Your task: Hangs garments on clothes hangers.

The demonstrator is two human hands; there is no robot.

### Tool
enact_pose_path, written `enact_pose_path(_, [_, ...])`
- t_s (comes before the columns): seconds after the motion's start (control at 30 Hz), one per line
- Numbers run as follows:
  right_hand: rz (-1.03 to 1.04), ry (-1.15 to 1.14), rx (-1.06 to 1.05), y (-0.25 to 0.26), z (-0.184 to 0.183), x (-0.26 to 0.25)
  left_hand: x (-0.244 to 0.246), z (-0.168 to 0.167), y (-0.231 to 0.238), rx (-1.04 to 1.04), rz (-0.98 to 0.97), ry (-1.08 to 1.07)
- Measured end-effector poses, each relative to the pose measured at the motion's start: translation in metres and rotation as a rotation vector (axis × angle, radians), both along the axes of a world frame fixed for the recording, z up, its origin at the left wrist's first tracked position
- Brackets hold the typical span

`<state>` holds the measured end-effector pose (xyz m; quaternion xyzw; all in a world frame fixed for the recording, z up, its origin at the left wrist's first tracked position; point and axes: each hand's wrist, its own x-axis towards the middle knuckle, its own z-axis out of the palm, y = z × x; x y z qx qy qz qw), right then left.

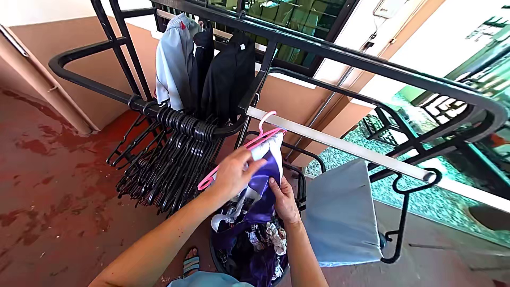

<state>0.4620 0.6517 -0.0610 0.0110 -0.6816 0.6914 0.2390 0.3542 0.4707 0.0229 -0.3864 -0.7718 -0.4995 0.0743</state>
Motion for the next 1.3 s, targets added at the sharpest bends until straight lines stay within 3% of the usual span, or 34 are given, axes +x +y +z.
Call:
enact_pose_path(0.13, [-0.155, -0.223, 0.011, 0.015, 0.004, -0.016, -0.044, -0.004, -0.026, -0.004, 0.053, -0.196])
enact_pose_path(0.27, [-0.318, -0.211, -0.120, 0.030, 0.009, -0.030, -0.073, -0.005, -0.030, -0.093, -0.247, -0.731])
enact_pose_path(0.33, [-0.274, -0.166, -0.222, 0.030, 0.020, -0.035, -0.081, -0.007, -0.024, -0.100, -0.348, -0.828])
enact_pose_path(0.47, [-0.166, -0.169, -0.274, 0.027, 0.035, -0.053, -0.094, -0.018, -0.003, -0.088, -0.417, -0.828])
enact_pose_path(0.73, [0.053, -0.122, -0.354, 0.032, 0.039, -0.076, -0.102, -0.024, 0.031, 0.066, -0.353, -1.133])
enact_pose_path(0.93, [0.052, -0.253, -0.143, 0.034, 0.043, -0.085, -0.103, -0.033, 0.036, 0.056, -0.321, -1.176])
enact_pose_path(1.13, [-0.130, -0.338, 0.153, 0.037, 0.048, -0.110, -0.099, -0.049, 0.042, 0.290, -0.133, -1.331])
enact_pose_path(1.3, [-0.309, -0.293, 0.337, 0.047, -0.005, -0.099, -0.092, -0.056, 0.043, 0.348, -0.050, -1.397])
